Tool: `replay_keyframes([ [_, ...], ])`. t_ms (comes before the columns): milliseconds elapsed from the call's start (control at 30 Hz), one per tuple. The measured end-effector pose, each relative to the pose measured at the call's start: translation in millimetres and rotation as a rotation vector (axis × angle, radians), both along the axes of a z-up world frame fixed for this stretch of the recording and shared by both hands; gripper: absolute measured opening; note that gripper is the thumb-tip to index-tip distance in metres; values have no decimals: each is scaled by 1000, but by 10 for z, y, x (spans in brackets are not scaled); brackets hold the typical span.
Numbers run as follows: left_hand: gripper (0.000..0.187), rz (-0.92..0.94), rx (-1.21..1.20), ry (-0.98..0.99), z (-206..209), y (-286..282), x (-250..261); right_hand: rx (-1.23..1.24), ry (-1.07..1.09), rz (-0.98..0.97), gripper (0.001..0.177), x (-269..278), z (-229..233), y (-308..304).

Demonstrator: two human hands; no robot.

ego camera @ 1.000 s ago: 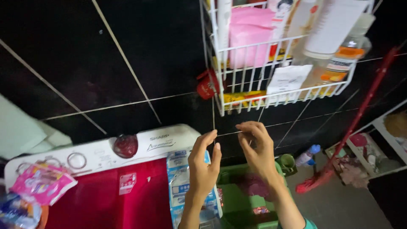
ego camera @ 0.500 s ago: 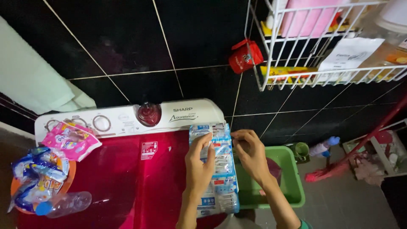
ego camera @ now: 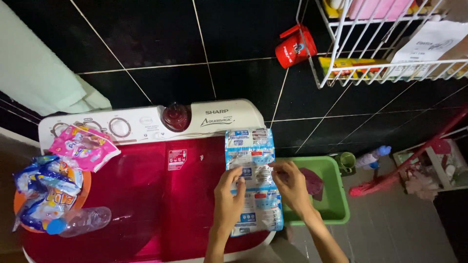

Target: Organizing and restocking toiletries and cleaning supplies on a wall-mounted wire shelf.

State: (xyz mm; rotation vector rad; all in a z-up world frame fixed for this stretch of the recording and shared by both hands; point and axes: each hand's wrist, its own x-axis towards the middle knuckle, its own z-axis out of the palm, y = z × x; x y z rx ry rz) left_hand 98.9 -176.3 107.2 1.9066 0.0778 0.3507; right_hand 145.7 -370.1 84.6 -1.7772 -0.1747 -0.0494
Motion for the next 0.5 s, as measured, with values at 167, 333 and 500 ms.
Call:
replay_keyframes([
  [167,30,12,46,-15,-156,115,-92,-27,77,30,25,-85,-275,-27],
  [333,31,-3,29,-18,-362,174,-134,-108,123,-7,26,-135,-382,45],
  [500,31,-44,130,31,-314,237,-201,-204,78,-37,22,-221,-386,99],
])
